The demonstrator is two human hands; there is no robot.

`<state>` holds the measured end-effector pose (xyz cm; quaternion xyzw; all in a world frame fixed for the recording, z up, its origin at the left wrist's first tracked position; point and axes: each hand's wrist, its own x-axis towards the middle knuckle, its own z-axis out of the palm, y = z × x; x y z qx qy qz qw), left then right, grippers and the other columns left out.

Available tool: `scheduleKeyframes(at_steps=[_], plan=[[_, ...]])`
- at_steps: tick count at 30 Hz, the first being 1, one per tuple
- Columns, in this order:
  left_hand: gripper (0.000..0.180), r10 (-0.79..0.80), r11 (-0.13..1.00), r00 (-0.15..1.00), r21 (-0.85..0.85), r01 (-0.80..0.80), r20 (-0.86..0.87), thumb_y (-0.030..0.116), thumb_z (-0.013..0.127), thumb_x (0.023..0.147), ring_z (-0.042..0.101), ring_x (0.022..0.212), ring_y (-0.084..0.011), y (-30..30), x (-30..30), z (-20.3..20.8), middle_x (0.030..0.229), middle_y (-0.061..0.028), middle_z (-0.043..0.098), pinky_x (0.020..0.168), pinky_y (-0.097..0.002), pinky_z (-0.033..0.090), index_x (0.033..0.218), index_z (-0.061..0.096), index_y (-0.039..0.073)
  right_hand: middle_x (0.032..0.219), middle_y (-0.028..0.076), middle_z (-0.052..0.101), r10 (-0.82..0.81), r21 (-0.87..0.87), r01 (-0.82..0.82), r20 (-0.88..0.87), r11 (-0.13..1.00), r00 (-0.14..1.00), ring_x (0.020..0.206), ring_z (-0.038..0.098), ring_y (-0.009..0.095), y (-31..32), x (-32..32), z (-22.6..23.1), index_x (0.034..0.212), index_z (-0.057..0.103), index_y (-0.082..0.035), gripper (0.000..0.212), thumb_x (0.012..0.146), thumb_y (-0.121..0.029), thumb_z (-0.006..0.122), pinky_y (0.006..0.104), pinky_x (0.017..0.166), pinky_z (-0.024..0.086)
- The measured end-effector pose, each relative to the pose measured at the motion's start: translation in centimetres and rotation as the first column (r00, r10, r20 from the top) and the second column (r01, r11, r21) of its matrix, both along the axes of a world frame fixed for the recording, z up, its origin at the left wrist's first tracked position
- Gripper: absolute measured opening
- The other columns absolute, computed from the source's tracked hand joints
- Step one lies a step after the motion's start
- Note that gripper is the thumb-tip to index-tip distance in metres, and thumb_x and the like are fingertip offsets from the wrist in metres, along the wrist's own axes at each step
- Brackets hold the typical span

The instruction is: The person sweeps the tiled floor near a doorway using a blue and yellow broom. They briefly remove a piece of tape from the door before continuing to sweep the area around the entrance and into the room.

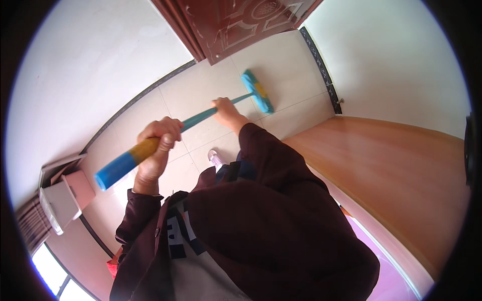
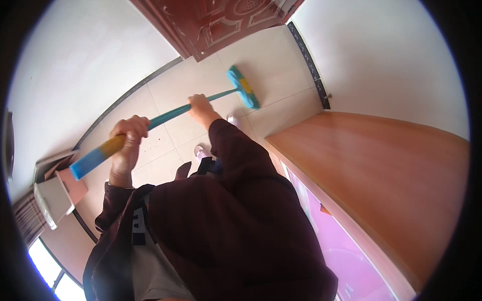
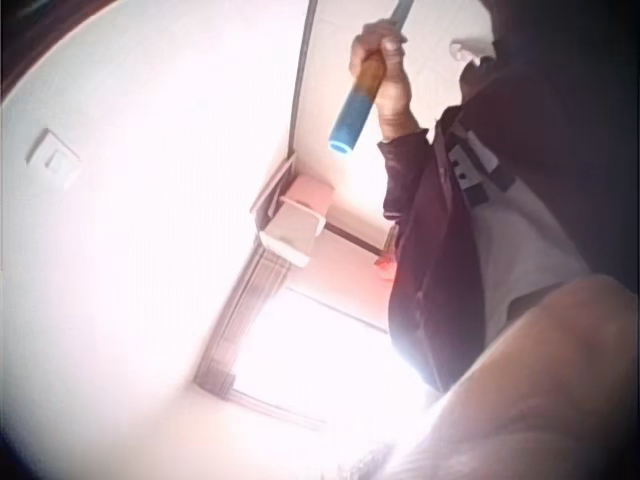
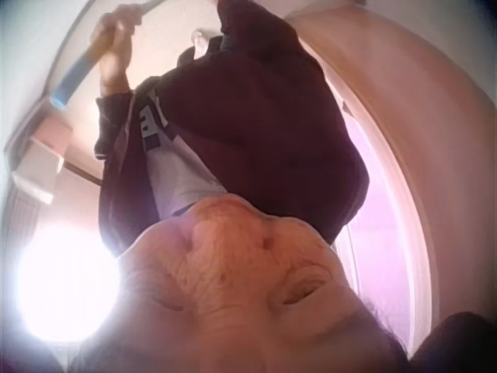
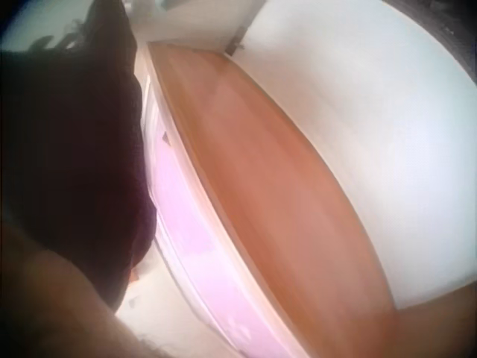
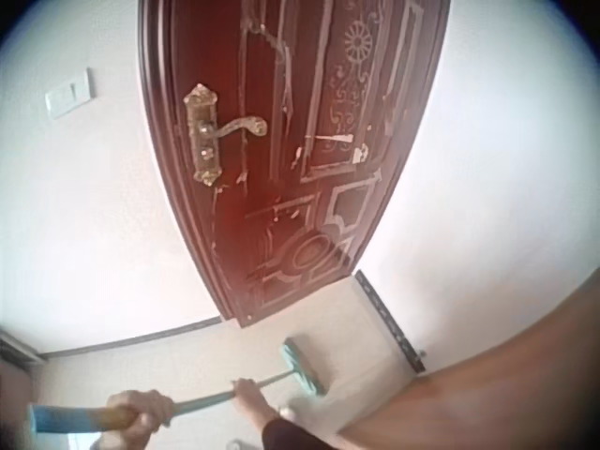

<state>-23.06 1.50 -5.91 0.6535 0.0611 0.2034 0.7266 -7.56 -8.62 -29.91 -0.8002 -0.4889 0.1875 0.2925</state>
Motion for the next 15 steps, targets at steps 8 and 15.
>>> scheduleKeyframes(at_steps=[8,15], plan=[[0.035,0.007,0.998,0.95,0.061,-0.028,0.311,0.037,0.063,0.088,0.04,0.05,-0.0134,-0.9,-4.6,4.1,0.056,0.0004,0.043,0.052,-0.0312,0.037,0.072,0.043,0.013,0.068,0.016,0.058,0.048,0.291,-0.027,-0.064,0.956,0.997,0.072,0.056,0.037,-0.3,-6.5,6.9,0.064,0.054,-0.005,0.025,0.079,-0.019,0.067,0.0444,0.07,0.042],[0.017,0.047,0.982,0.993,-0.179,-0.065,-0.107,0.016,0.057,0.092,0.054,0.077,-0.0202,-8.1,-5.1,-4.3,0.073,-0.0066,0.053,0.094,-0.0451,0.041,0.078,0.049,0.009,0.063,0.016,0.058,-0.152,-0.067,0.16,0.112,0.985,0.982,0.068,0.056,0.037,-12.8,-3.1,-2.0,0.06,0.054,-0.004,0.028,0.074,-0.021,0.072,0.0472,0.065,0.043]])
